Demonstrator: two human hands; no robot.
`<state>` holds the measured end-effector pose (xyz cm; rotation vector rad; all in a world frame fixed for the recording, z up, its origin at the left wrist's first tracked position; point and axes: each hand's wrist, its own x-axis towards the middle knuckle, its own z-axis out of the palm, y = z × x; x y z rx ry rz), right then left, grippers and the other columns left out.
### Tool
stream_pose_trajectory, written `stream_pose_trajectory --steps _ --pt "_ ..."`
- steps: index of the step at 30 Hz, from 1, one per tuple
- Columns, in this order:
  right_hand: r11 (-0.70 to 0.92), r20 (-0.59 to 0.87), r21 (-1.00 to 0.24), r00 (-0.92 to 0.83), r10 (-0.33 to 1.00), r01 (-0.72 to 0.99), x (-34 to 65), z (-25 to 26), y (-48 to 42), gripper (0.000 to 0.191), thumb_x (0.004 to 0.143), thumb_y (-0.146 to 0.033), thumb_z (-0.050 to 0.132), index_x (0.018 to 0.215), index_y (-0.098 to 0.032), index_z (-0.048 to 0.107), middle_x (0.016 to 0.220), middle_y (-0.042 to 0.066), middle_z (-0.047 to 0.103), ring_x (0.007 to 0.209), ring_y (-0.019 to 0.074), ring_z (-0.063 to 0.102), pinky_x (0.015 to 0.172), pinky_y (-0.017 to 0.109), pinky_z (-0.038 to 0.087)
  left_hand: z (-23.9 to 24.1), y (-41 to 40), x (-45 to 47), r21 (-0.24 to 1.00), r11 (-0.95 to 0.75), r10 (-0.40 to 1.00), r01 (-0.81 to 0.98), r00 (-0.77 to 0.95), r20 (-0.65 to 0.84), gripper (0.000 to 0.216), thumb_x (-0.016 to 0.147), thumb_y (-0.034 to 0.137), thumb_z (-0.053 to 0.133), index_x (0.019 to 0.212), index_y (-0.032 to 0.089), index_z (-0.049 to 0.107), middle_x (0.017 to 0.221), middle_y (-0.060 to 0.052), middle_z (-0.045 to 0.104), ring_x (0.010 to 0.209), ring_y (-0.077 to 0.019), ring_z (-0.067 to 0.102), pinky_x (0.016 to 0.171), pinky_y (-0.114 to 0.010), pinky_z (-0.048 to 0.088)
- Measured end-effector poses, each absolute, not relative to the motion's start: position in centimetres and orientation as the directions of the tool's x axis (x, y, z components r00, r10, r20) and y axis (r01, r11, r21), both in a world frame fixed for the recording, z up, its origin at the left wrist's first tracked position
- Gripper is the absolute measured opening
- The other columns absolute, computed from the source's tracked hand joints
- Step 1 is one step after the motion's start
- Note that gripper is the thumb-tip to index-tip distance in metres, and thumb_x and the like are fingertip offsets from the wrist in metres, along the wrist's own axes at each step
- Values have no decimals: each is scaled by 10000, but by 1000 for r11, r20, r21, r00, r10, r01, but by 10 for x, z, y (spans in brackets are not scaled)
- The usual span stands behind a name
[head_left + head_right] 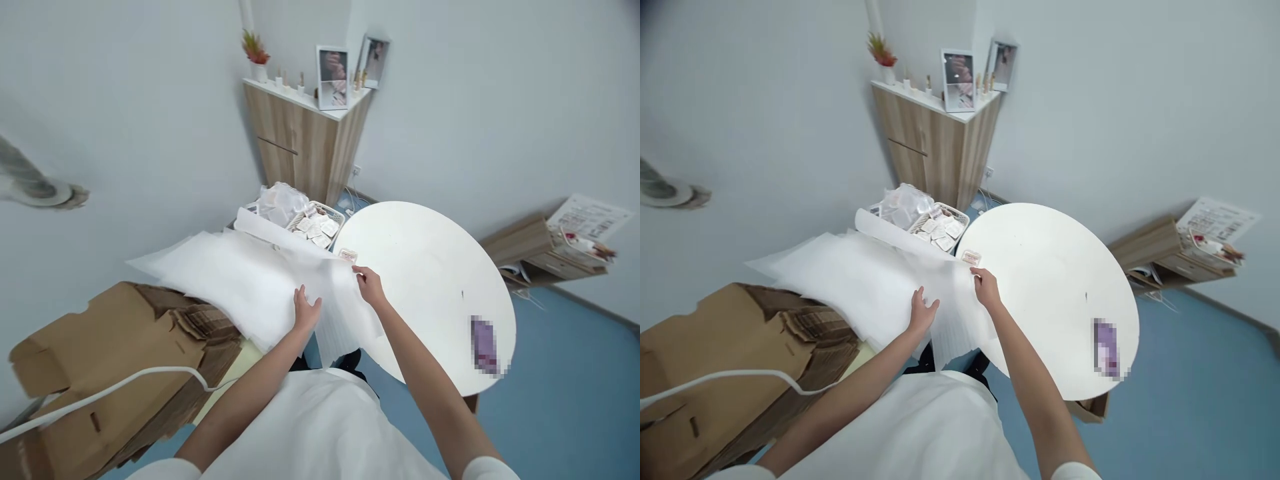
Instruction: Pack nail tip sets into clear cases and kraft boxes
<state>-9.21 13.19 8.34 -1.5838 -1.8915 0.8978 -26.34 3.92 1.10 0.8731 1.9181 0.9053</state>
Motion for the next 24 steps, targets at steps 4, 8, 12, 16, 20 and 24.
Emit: stream_pose_trajectory --steps 4,8,12,16,20,24 --pt "-130 -99 -865 88 991 485 -13 69 117 376 757 -254 380 1081 -191 559 1082 60 594 645 122 526 646 296 473 17 55 -215 889 436 885 140 -248 -394 622 756 265 518 1312 189 250 1354 -131 321 959 -192 565 769 -282 471" --pt "-259 -168 -893 261 951 368 60 51 92 404 739 -291 406 1107 -194 542 1090 61 586 650 117 515 629 284 464 24 72 -159 892 369 929 261 -109 -353 566 745 232 530 1278 191 345 1329 -105 376 947 -182 557 785 -277 456" --pt "-357 -231 -866 352 907 349 120 31 67 432 735 -299 410 1138 -185 518 1074 66 585 635 119 507 644 296 464 25 88 -102 858 289 948 425 -3 -318 552 733 190 524 1266 188 380 1248 -80 473 942 -172 544 850 -298 426" --pt "-411 -261 -807 368 893 424 161 11 48 439 739 -276 404 1160 -187 492 1101 65 555 712 139 522 732 318 458 16 97 -63 820 209 951 533 85 -297 555 721 164 507 1262 197 389 1220 -61 494 991 -180 522 910 -319 392" --pt "-387 -271 -702 278 921 597 182 -4 42 436 749 -234 401 1176 -174 474 1036 76 538 836 173 520 818 337 427 2 102 -49 743 145 949 654 121 -292 564 707 144 494 1261 161 388 1265 -82 447 1109 -216 453 950 -337 364" --pt "-292 -203 -530 215 955 796 186 -7 46 419 749 -207 436 1166 -205 481 1180 106 432 1069 248 408 861 385 382 -7 104 -50 676 95 950 731 136 -280 560 720 140 480 1268 178 371 1281 -76 424 1155 -223 410 974 -356 342"
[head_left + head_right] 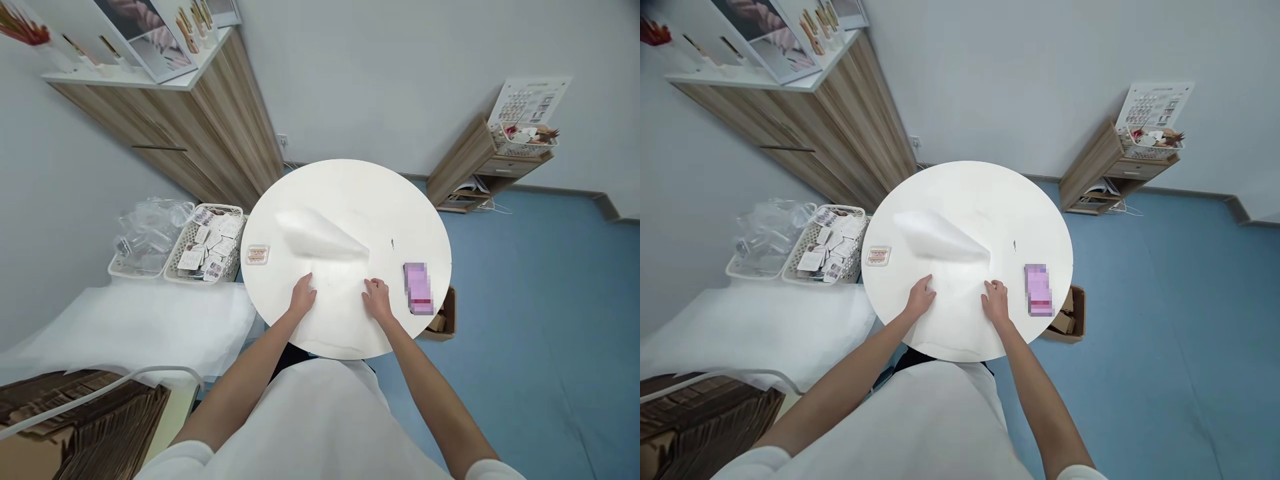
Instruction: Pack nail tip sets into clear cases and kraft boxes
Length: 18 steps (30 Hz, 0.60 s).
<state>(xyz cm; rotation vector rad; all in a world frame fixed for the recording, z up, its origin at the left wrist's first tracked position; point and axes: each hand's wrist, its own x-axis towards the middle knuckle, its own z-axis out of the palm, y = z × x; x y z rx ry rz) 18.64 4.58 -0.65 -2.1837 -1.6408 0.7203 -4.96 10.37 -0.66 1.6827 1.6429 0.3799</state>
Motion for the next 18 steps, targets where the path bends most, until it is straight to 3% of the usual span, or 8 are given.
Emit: stream_pose_trajectory --steps 3,8,14,18 --pt "-170 -159 -425 111 981 889 184 -2 57 393 756 -192 436 1142 -238 495 1239 99 391 1114 273 352 879 429 338 -8 103 -51 657 16 957 754 178 -228 558 720 126 486 1261 196 371 1317 -68 371 1201 -227 350 1000 -363 302" --pt "42 -122 -394 -98 988 918 180 2 95 348 784 -202 408 1118 -221 504 1234 98 427 1153 247 337 950 424 246 -4 94 -55 592 -43 970 805 175 -168 491 729 193 534 1208 240 436 1400 -66 232 1224 -324 266 989 -460 242" --pt "2 -168 -327 -60 984 945 185 -2 130 335 799 -270 424 1127 -224 473 1312 104 373 1221 265 275 956 461 201 3 88 -65 463 -111 923 879 264 -281 425 792 277 456 1217 275 435 1402 -41 254 1251 -315 211 989 -465 188" --pt "-59 -156 -297 12 988 953 180 3 113 416 819 -257 370 1233 -213 370 1384 103 272 1269 263 207 964 456 197 6 87 -70 463 -162 909 871 314 -274 497 779 355 477 1259 258 391 1421 -70 198 1263 -327 188 993 -471 152"
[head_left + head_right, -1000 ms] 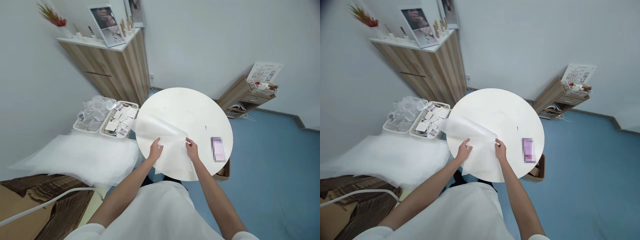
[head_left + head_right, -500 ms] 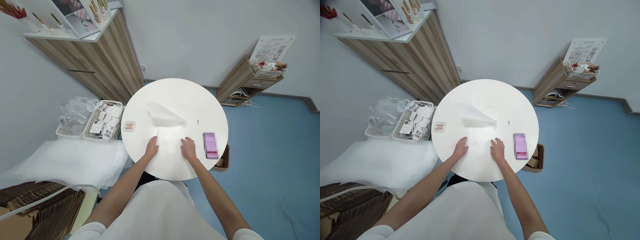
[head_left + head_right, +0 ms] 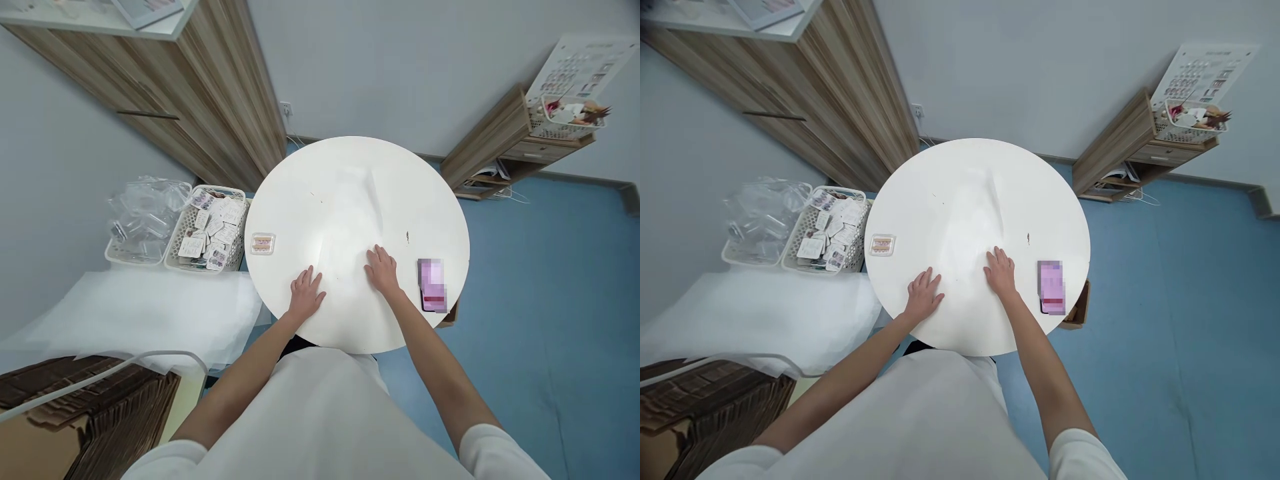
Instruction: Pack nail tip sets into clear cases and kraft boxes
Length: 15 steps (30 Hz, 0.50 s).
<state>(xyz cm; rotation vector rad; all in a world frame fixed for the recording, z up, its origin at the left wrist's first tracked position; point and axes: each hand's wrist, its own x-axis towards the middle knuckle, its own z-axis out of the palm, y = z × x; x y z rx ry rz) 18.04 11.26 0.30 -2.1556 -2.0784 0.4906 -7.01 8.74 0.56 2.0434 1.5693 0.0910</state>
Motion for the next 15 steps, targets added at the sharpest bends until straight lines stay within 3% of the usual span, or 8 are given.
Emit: stream_pose_trajectory --steps 6,15 --pt "2 -246 -315 -84 966 949 158 4 33 538 786 -318 440 1293 -208 295 1405 105 234 1293 260 163 984 453 171 8 73 -86 507 -317 839 802 486 -244 560 743 387 530 1272 291 373 1427 -51 183 1297 -309 114 1025 -453 58" --pt "-87 -314 -293 -10 949 952 156 1 31 558 771 -374 445 1292 -239 297 1443 83 99 1311 277 67 979 488 140 4 84 -84 440 -304 856 845 445 -262 596 716 405 561 1269 292 371 1438 -72 126 1304 -319 64 1015 -500 36"
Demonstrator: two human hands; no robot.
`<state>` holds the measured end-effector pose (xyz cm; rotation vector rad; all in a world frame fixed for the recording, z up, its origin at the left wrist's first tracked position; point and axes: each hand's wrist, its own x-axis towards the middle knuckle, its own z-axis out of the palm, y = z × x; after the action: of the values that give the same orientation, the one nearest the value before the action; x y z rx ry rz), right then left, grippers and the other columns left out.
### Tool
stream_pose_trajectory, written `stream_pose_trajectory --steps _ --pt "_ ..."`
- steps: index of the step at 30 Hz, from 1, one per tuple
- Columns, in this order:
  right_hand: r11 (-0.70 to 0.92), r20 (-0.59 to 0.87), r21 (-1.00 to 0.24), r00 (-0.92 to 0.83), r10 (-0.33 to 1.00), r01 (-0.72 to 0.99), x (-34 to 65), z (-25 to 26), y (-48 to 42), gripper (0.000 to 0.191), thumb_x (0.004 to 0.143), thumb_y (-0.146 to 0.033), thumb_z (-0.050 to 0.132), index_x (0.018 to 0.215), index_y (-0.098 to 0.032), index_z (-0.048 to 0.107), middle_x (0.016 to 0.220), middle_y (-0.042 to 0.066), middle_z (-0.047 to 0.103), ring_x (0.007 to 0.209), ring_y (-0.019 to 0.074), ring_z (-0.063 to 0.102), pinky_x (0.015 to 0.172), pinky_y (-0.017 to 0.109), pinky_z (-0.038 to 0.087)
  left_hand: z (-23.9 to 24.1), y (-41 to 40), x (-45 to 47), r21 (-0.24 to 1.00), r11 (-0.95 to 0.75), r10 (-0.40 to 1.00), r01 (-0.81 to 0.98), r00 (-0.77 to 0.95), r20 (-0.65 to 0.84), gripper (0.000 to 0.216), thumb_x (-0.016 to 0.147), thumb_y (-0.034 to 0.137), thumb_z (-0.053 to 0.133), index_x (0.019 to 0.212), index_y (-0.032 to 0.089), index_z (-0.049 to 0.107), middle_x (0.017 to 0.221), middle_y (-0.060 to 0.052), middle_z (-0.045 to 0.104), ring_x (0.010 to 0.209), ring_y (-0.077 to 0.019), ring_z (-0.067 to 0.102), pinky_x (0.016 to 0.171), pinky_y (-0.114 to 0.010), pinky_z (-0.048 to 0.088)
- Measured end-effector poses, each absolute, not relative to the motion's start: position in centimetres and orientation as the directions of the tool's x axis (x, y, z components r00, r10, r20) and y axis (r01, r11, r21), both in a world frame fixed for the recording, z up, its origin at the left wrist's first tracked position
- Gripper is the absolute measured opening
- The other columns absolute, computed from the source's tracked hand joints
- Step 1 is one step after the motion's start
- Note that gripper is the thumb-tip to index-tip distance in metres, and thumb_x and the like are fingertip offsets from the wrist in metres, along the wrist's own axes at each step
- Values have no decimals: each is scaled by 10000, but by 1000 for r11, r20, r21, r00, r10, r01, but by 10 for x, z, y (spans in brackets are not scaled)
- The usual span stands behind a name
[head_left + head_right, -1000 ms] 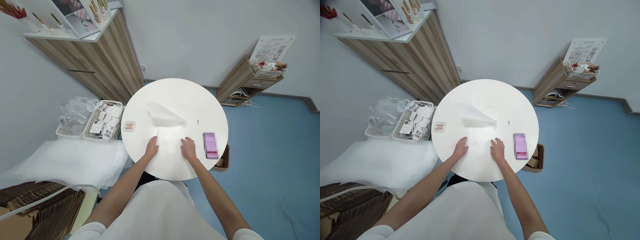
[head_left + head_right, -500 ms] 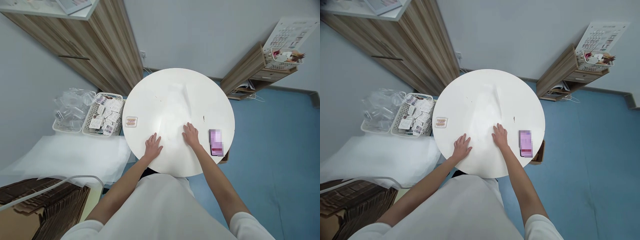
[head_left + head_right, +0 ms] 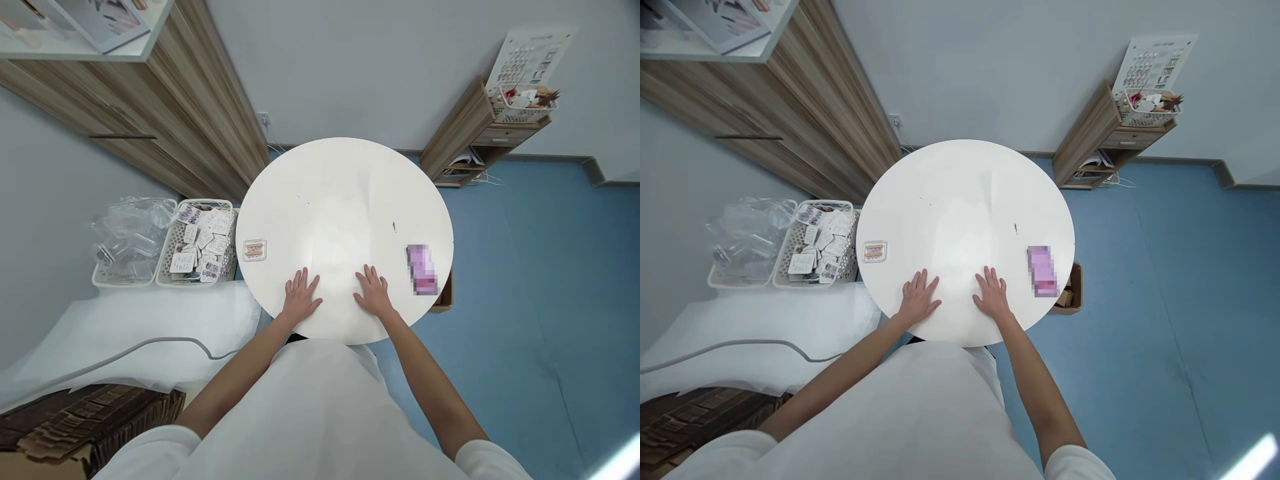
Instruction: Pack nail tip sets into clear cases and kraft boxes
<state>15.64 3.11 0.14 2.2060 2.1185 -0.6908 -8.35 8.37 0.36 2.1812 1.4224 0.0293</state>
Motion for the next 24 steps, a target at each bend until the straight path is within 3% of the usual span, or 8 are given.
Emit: stream_pose_trajectory --steps 12,15,19,24 --pt "-58 -316 -221 -15 949 974 163 4 39 641 783 -446 399 1339 -206 189 1449 84 16 1316 274 26 976 479 159 0 93 -82 169 -430 849 887 461 -258 675 755 499 457 1340 248 231 1439 -120 84 1297 -342 71 969 -541 141" --pt "-1 -292 -184 -54 955 983 160 5 30 638 790 -429 386 1346 -197 177 1448 76 59 1317 266 33 984 487 140 2 90 -83 174 -501 828 848 528 -189 664 760 499 453 1339 255 240 1440 -102 100 1301 -333 65 980 -536 119" --pt "76 -248 -183 -121 961 980 153 3 14 563 802 -386 376 1319 -197 259 1431 80 161 1313 253 97 994 483 119 5 85 -84 212 -674 699 708 704 -126 610 767 462 463 1320 273 288 1425 -61 191 1308 -294 83 1006 -502 99" --pt "102 -235 -224 -155 960 969 148 1 4 524 808 -381 368 1297 -203 305 1412 90 224 1296 246 179 992 473 130 0 80 -84 222 -692 674 687 725 -140 592 774 403 474 1316 256 288 1406 -84 243 1299 -284 141 983 -508 162"
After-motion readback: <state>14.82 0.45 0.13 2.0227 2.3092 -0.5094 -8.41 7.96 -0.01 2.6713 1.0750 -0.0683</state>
